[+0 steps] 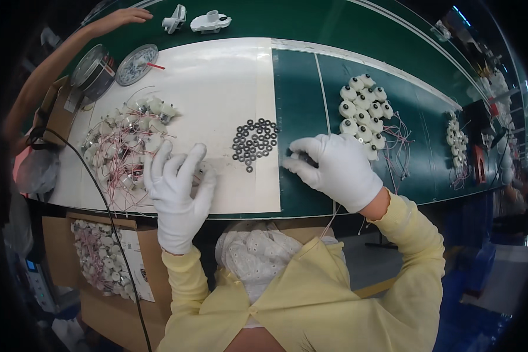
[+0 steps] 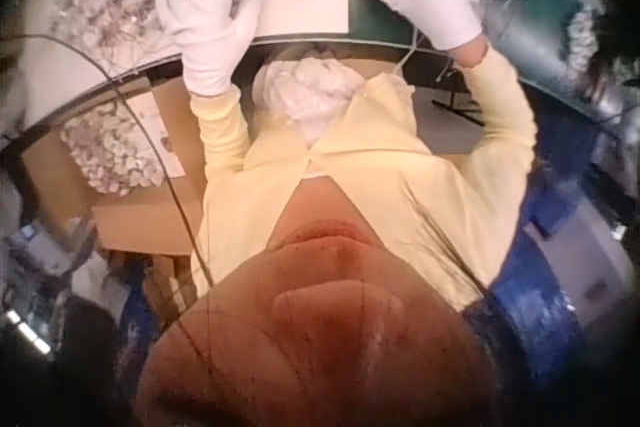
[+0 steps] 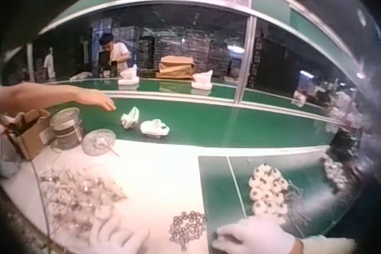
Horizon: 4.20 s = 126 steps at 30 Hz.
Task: The person assembles small white electronic components by inserting metal washers into their centers and securing them with a red-handled tool. They handle the components one at a time, placing finished units on the green workbench. The person also retrieves additional washers from a plastic bag to continue the assembly process.
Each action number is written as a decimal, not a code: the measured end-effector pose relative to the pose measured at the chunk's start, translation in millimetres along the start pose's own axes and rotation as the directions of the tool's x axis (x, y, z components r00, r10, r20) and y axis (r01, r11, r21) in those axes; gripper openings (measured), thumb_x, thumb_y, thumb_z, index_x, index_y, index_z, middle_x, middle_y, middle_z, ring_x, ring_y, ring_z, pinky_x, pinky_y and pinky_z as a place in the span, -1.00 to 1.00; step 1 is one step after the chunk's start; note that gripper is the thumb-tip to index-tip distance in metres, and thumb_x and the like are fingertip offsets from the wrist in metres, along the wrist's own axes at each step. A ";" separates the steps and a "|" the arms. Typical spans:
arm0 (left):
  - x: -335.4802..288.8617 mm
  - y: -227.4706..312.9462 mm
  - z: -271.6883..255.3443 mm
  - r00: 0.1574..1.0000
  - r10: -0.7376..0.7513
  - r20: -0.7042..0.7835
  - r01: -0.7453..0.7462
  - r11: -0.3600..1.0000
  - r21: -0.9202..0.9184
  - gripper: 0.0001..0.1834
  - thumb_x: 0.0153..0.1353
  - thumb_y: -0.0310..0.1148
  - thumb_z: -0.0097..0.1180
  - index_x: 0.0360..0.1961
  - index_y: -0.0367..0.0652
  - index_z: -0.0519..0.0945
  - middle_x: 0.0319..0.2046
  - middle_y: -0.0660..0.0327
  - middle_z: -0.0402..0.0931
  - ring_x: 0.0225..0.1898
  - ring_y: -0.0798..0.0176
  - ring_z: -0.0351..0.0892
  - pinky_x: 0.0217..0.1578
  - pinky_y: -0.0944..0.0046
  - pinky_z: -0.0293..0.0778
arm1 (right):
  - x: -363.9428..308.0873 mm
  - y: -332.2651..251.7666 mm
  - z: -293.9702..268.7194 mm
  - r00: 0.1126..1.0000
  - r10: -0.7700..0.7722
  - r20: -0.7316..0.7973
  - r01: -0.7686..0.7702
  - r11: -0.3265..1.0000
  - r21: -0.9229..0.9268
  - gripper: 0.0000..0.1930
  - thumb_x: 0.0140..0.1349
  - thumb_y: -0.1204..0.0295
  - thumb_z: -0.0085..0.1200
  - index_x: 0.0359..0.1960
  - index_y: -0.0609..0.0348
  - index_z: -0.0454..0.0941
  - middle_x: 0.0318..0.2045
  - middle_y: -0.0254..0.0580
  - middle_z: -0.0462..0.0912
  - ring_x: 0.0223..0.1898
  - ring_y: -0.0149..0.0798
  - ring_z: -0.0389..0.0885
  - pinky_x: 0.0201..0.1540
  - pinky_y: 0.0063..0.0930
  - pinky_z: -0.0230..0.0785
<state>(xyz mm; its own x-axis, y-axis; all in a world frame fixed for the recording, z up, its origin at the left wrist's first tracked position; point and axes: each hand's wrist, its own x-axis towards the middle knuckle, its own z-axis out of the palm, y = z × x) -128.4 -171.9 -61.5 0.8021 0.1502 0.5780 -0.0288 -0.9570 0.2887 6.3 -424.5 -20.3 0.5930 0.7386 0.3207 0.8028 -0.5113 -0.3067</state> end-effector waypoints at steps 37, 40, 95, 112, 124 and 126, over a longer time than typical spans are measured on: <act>9.1 -1.1 -1.9 0.995 -0.015 0.096 0.016 1.000 -0.009 -0.53 -0.08 -0.18 0.48 -0.04 0.15 0.75 -0.17 0.33 0.65 0.23 -0.12 0.48 0.34 -0.27 0.17 | 47.1 8.0 1.2 0.958 -0.218 0.184 0.246 0.958 -0.148 -0.72 0.14 0.31 0.35 -0.13 0.04 0.61 -0.41 -0.33 0.69 -0.37 -0.12 0.64 -0.30 -0.23 0.41; 10.0 -0.3 -2.7 0.993 -0.021 0.117 0.022 1.000 -0.009 -0.50 -0.08 -0.16 0.48 -0.02 0.14 0.75 -0.21 0.32 0.64 0.21 -0.14 0.50 0.32 -0.27 0.18 | 47.3 6.9 -4.2 0.941 -0.210 0.266 0.260 0.950 -0.171 -0.73 0.16 0.26 0.33 -0.15 0.02 0.61 -0.46 -0.34 0.63 -0.41 -0.13 0.61 -0.33 -0.24 0.37; -2.0 3.1 5.7 0.999 0.028 0.028 -0.030 0.997 0.066 -0.48 0.04 -0.27 0.46 0.08 -0.03 0.69 -0.13 0.20 0.65 0.24 -0.13 0.48 0.36 -0.18 0.19 | -46.1 -2.3 -3.6 0.997 0.077 -0.024 -0.079 0.993 -0.083 -0.71 0.08 0.22 0.35 -0.16 -0.10 0.64 -0.55 -0.33 0.61 -0.49 -0.15 0.62 -0.29 -0.21 0.35; 1.7 6.6 4.9 0.997 0.030 0.073 -0.036 0.995 0.089 -0.50 0.08 -0.29 0.45 0.10 -0.08 0.69 -0.08 0.16 0.63 0.26 -0.17 0.44 0.34 -0.20 0.20 | -24.4 -11.4 -7.7 0.951 0.133 0.281 -0.022 0.931 -0.366 -0.59 0.15 0.18 0.32 -0.06 0.07 0.52 -0.40 -0.24 0.53 -0.50 -0.18 0.58 -0.39 -0.19 0.29; 1.9 8.0 6.6 0.996 0.029 0.086 -0.039 0.993 0.112 -0.54 0.13 -0.28 0.43 0.08 -0.12 0.69 -0.12 0.18 0.68 0.26 -0.15 0.45 0.35 -0.19 0.19 | -66.4 77.3 -87.5 0.940 0.307 -0.147 -0.340 0.824 -0.452 -0.72 0.08 0.48 0.26 -0.13 -0.10 0.70 -0.04 -0.17 0.70 -0.13 0.02 0.66 -0.05 -0.13 0.48; 1.9 7.2 5.6 0.996 0.033 0.082 -0.041 0.995 0.090 -0.53 0.12 -0.29 0.44 0.08 -0.10 0.69 -0.11 0.17 0.67 0.26 -0.16 0.44 0.34 -0.19 0.21 | -70.6 99.2 -82.6 0.941 0.330 -0.078 -0.330 0.837 -0.437 -0.64 0.16 0.51 0.21 0.00 -0.12 0.69 0.06 -0.10 0.67 -0.11 0.05 0.67 -0.02 -0.12 0.48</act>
<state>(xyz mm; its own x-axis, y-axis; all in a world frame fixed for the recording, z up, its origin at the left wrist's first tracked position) -123.8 -179.9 -62.6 0.8467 0.0976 0.5231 -0.0078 -0.9807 0.1955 49.2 -563.7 0.6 0.8276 0.4918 0.2704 0.5036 -0.8635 0.0293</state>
